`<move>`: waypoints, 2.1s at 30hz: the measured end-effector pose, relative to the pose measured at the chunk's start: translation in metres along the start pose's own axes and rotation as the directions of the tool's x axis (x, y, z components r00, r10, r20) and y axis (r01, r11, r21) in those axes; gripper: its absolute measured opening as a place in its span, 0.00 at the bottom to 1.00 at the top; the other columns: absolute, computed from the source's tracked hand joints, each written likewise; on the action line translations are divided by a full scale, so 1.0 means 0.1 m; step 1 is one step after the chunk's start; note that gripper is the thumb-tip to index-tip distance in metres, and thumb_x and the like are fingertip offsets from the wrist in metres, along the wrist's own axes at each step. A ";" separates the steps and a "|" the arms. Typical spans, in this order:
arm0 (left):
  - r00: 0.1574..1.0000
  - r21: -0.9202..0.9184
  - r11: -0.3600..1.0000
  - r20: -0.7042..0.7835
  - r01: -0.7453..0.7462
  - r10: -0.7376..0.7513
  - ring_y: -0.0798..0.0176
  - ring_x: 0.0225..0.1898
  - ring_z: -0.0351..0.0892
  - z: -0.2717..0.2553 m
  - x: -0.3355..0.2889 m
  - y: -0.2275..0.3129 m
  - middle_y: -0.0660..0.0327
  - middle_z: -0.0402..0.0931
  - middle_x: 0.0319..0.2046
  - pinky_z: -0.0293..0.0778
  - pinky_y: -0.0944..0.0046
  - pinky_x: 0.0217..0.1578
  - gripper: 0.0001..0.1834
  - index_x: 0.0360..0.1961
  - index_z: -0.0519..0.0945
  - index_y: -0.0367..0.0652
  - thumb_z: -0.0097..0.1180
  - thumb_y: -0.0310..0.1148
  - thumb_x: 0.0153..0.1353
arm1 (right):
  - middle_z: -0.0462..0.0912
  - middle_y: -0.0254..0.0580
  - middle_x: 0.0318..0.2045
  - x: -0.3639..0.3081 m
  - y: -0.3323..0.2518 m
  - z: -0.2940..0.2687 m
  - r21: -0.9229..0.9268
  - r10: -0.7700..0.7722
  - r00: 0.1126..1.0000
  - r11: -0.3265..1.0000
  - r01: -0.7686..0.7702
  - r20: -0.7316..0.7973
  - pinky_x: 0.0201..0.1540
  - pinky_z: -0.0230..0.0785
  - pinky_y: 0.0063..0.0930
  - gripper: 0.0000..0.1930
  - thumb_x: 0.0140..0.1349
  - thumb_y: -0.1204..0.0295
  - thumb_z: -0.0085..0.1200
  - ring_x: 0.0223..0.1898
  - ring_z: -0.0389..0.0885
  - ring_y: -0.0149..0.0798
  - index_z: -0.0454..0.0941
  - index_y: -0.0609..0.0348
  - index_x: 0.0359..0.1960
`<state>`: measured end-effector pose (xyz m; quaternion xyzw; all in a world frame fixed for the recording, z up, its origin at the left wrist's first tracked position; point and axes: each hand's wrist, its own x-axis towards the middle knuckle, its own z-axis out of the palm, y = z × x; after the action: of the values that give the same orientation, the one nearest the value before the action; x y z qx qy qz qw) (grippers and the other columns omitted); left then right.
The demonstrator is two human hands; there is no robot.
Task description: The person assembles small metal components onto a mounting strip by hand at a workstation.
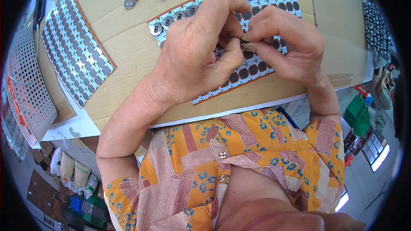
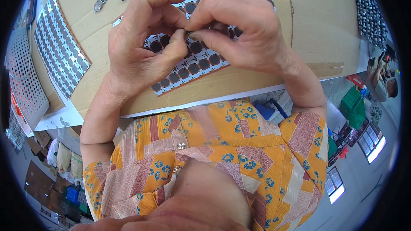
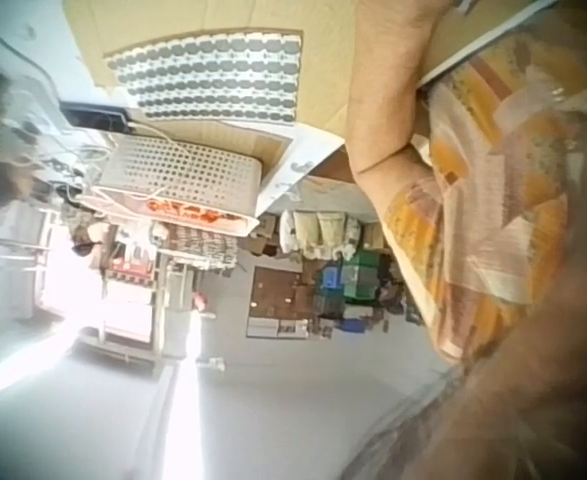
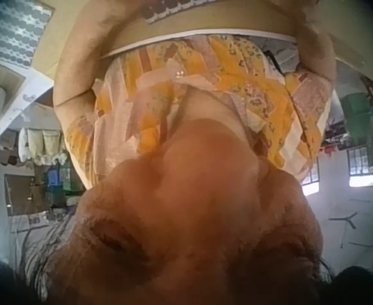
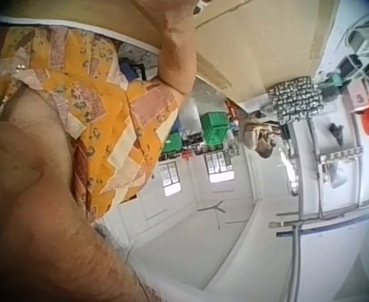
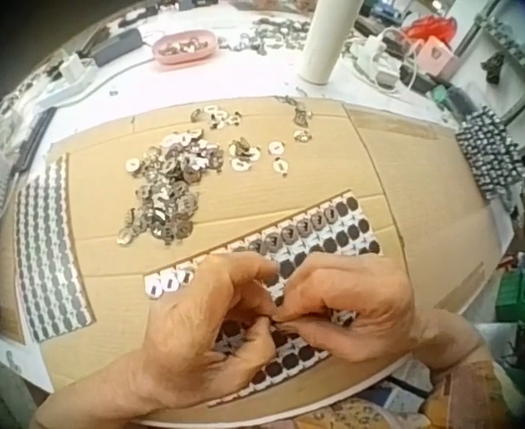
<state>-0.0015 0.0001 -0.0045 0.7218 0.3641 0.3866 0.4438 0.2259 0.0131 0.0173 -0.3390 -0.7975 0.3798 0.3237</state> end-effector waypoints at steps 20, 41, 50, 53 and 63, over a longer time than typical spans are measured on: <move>0.907 -0.679 0.622 0.165 0.390 -0.388 0.65 0.44 0.88 -0.05 0.08 0.03 0.52 0.86 0.47 0.88 0.65 0.46 0.24 0.63 0.78 0.29 0.58 0.13 0.66 | 0.83 0.40 0.35 -0.05 -0.11 -0.01 0.477 0.388 0.922 0.808 -0.346 0.011 0.28 0.74 0.16 0.08 0.68 0.83 0.61 0.28 0.80 0.25 0.78 0.69 0.47; 0.833 0.246 0.825 -0.101 -0.509 0.544 0.60 0.28 0.83 0.00 0.17 -0.04 0.57 0.81 0.32 0.77 0.66 0.26 0.14 0.37 0.85 0.34 0.65 0.16 0.47 | 0.75 0.31 0.26 0.01 0.18 -0.09 0.812 0.309 0.752 -0.173 -0.557 0.582 0.19 0.75 0.23 0.08 0.73 0.75 0.56 0.19 0.71 0.21 0.79 0.67 0.48; 0.954 0.098 0.955 -0.079 -0.280 0.288 0.58 0.37 0.86 -0.02 0.11 -0.01 0.53 0.85 0.38 0.81 0.63 0.37 0.18 0.47 0.84 0.32 0.76 0.19 0.56 | 0.79 0.34 0.29 0.02 0.04 -0.12 0.904 0.470 0.823 0.107 -0.413 0.320 0.19 0.78 0.22 0.09 0.70 0.75 0.61 0.22 0.75 0.22 0.80 0.68 0.47; 0.988 -0.035 0.993 -0.116 -0.110 0.105 0.64 0.38 0.86 0.03 0.06 0.03 0.55 0.85 0.39 0.81 0.67 0.37 0.21 0.47 0.85 0.32 0.80 0.24 0.54 | 0.81 0.35 0.29 0.03 0.02 -0.10 0.854 0.521 0.776 0.156 -0.496 0.356 0.19 0.78 0.23 0.09 0.70 0.75 0.62 0.23 0.77 0.23 0.81 0.67 0.46; 0.962 -0.530 0.822 -0.043 0.208 -0.271 0.69 0.37 0.89 0.04 0.07 0.01 0.58 0.89 0.39 0.85 0.72 0.39 0.13 0.54 0.85 0.30 0.64 0.19 0.70 | 0.82 0.44 0.38 0.02 0.08 -0.05 0.851 0.593 0.797 0.357 -0.386 0.113 0.16 0.72 0.17 0.03 0.69 0.80 0.57 0.19 0.69 0.20 0.75 0.66 0.39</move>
<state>0.0050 0.0047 -0.0028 0.4991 0.3589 0.4533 0.6455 0.2313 0.0206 0.0138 -0.4010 -0.3318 0.7546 0.3995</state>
